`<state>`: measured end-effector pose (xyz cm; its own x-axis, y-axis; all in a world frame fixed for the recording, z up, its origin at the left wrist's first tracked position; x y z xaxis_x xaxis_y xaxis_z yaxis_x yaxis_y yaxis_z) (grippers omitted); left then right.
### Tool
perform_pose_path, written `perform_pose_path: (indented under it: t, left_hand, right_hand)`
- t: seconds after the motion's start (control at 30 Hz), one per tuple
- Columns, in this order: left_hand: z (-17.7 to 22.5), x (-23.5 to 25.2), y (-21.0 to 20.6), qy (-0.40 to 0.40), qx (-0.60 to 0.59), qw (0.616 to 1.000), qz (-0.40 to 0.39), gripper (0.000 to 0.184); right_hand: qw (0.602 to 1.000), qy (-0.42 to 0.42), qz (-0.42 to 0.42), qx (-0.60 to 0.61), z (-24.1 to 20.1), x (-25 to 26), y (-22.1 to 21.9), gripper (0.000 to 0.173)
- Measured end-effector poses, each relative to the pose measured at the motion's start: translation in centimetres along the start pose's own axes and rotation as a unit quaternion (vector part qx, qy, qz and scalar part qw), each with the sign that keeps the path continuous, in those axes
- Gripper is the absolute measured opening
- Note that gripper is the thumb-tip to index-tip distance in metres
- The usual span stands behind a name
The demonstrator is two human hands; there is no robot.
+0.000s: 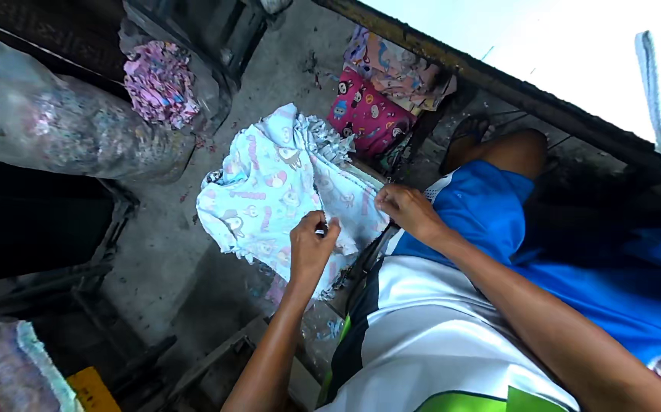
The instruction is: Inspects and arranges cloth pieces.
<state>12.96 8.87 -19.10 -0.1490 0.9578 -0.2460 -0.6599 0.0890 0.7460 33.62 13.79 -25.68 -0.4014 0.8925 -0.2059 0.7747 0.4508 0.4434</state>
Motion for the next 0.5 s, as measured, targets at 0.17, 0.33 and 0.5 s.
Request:
perform_pose_path:
  t: [0.17,0.33,0.5]
  left_hand:
    - [0.4,-1.0,0.4,-0.021,-0.043,0.998,0.028,0.014]
    - [0.5,-0.9,-2.3,-0.098,0.063,0.991,-0.070,0.025]
    - [1.5,-0.1,-4.5,-0.043,0.058,0.994,-0.083,0.028]
  right_hand:
    - [0.993,-0.069,-0.043,-0.089,0.7,2.1,-1.2,0.030]
    - [0.994,-0.054,-0.035,-0.088,0.6,-0.5,-0.6,0.025]
    - [0.996,-0.058,-0.045,-0.041,-1.3,-2.8,0.3,0.014]
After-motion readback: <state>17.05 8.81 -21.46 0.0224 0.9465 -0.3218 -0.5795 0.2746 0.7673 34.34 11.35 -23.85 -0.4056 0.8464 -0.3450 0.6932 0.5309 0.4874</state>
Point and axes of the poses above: each hand's wrist, its own x-axis towards the middle knuckle, its own y-axis out of the back of the hand, z = x × y, the point moved 3 cm from there along x, towards the middle knuckle
